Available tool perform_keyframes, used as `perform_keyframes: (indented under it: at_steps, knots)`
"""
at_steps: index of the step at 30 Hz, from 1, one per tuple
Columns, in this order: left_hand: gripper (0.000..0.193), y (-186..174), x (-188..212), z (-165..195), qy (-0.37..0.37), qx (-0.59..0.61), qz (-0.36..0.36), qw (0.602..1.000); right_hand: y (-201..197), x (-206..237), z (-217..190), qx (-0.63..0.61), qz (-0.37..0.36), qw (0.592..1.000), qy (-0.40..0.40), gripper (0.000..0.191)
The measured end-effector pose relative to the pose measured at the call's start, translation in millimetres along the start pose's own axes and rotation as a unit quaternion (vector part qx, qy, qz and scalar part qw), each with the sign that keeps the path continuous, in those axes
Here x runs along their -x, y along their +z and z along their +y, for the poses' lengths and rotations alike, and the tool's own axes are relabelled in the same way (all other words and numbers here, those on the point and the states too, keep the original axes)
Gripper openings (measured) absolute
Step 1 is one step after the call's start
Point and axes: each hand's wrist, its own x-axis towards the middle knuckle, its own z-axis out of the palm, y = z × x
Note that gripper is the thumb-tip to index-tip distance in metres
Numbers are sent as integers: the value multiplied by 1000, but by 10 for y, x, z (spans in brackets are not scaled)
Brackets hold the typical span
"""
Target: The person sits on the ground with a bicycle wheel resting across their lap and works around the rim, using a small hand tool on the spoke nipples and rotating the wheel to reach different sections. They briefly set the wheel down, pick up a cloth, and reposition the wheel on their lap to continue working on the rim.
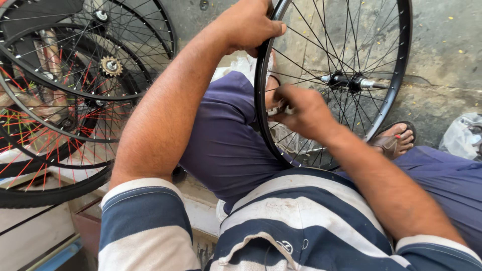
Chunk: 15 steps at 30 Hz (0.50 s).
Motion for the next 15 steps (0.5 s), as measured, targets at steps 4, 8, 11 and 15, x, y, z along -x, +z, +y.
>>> perform_keyframes:
  at_steps: [4,8,11,15]
  knots:
    - [32,21,19,95,-2,12,-2,1000,-26,-130,-186,210,-47,975,47,33]
    - [33,6,12,73,-11,-44,-2,999,-221,-181,-168,-85,-205,973,60,45]
    - [33,7,1,55,7,6,-3,1000,-140,-107,-165,4,-69,996,54,34]
    - [33,11,-7,51,5,-19,2,1000,-62,-47,-120,170,27,975,-140,29]
